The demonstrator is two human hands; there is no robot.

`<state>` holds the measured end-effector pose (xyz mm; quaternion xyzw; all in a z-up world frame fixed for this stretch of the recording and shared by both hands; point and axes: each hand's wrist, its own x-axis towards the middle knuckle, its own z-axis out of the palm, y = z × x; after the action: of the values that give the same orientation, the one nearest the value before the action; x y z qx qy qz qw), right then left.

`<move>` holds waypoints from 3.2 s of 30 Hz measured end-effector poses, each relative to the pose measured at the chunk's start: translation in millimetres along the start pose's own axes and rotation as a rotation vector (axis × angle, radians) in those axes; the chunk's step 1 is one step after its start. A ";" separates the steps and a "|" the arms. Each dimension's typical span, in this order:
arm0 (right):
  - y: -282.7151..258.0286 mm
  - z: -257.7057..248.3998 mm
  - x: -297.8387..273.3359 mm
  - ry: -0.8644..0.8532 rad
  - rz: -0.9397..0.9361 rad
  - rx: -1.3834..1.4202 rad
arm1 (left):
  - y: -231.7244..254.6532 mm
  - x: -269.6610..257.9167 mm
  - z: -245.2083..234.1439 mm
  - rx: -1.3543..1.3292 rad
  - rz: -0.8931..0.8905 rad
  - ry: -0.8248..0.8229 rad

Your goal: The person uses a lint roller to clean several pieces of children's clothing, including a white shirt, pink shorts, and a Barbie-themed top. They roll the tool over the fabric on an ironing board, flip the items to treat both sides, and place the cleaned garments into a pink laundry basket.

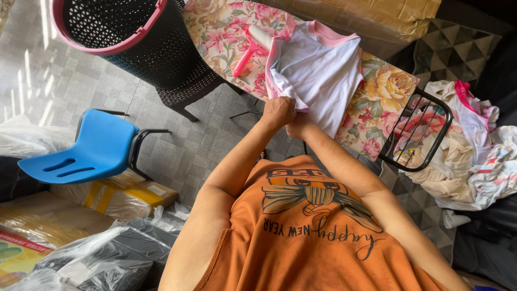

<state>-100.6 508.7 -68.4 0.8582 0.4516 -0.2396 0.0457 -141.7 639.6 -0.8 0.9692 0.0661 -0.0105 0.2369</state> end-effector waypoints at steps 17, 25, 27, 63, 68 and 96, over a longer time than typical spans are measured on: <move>34.9 -27.8 9.0 0.466 0.095 2.037 | -78.1 8.1 10.6 -2.001 -0.337 0.075; 64.5 -81.7 16.6 0.181 -0.166 1.732 | -93.7 -12.4 -56.2 -0.540 -0.233 -0.546; 51.6 -103.2 11.6 0.038 -0.200 1.073 | -128.2 -23.2 -58.9 -1.459 -0.149 -0.273; -125.6 -125.0 79.5 -0.843 -0.426 2.057 | -200.0 -158.7 -93.3 -1.083 -0.849 0.181; -148.1 -150.8 50.3 -0.958 -0.485 2.226 | -191.4 -167.8 -109.2 -0.345 -0.761 0.417; -130.6 -145.8 92.7 -0.628 -0.395 1.747 | -216.7 -182.5 -78.3 -0.730 -0.472 -0.192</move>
<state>-106.6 698.3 36.1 0.3933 0.2168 -0.7160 -0.5345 -352.2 843.7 -21.2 0.7750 0.2626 -0.1304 0.5599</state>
